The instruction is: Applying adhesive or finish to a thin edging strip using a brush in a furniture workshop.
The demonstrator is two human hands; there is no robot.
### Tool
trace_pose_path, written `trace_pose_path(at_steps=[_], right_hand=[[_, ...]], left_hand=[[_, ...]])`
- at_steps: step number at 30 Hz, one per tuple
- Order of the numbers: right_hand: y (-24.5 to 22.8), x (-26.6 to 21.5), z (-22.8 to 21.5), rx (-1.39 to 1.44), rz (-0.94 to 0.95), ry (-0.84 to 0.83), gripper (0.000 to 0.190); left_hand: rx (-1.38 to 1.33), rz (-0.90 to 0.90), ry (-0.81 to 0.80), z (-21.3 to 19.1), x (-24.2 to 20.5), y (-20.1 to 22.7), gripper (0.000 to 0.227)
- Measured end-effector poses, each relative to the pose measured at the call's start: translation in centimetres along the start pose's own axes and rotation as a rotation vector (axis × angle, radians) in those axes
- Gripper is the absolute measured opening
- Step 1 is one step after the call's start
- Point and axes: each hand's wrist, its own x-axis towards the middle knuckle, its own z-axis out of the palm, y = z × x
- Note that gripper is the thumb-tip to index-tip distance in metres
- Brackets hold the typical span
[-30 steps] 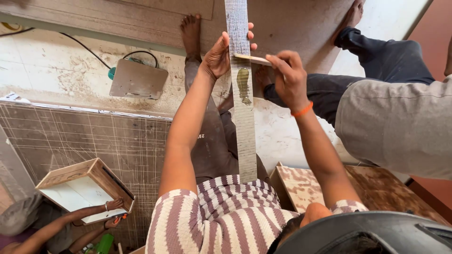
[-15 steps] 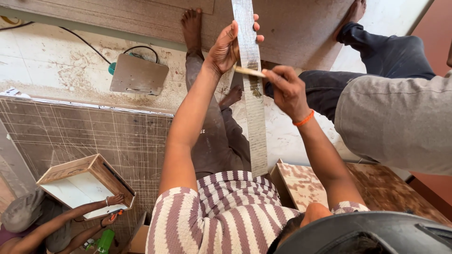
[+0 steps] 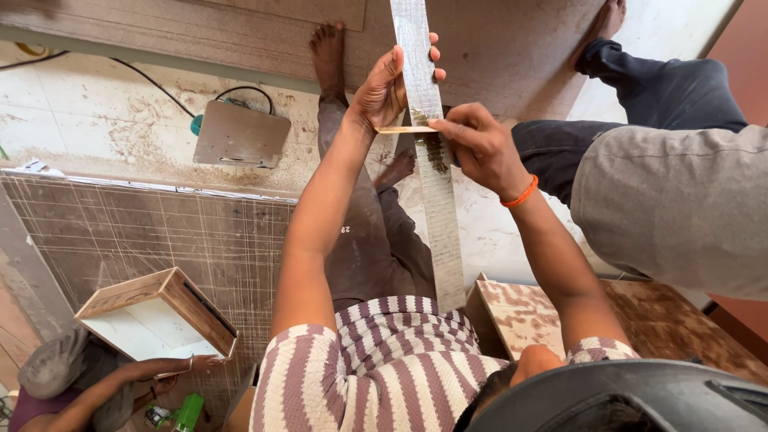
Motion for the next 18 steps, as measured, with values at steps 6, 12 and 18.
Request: trace_pose_path(at_steps=[6,12,18], right_hand=[[0.4,0.7,0.0,-0.024,0.003,0.033,0.035],[1.1,-0.1,0.5,0.069,-0.009,-0.023,0.039],[1.6,-0.3,2.3,0.025,-0.037,0.251,0.040]], left_hand=[[0.000,0.000,0.017,-0.1,-0.2,-0.2,0.075],[-0.090,-0.002,-0.009,0.4,-0.4,0.0,0.072],[-0.181,0.026,-0.016,2.3,-0.5,0.5,0.070]])
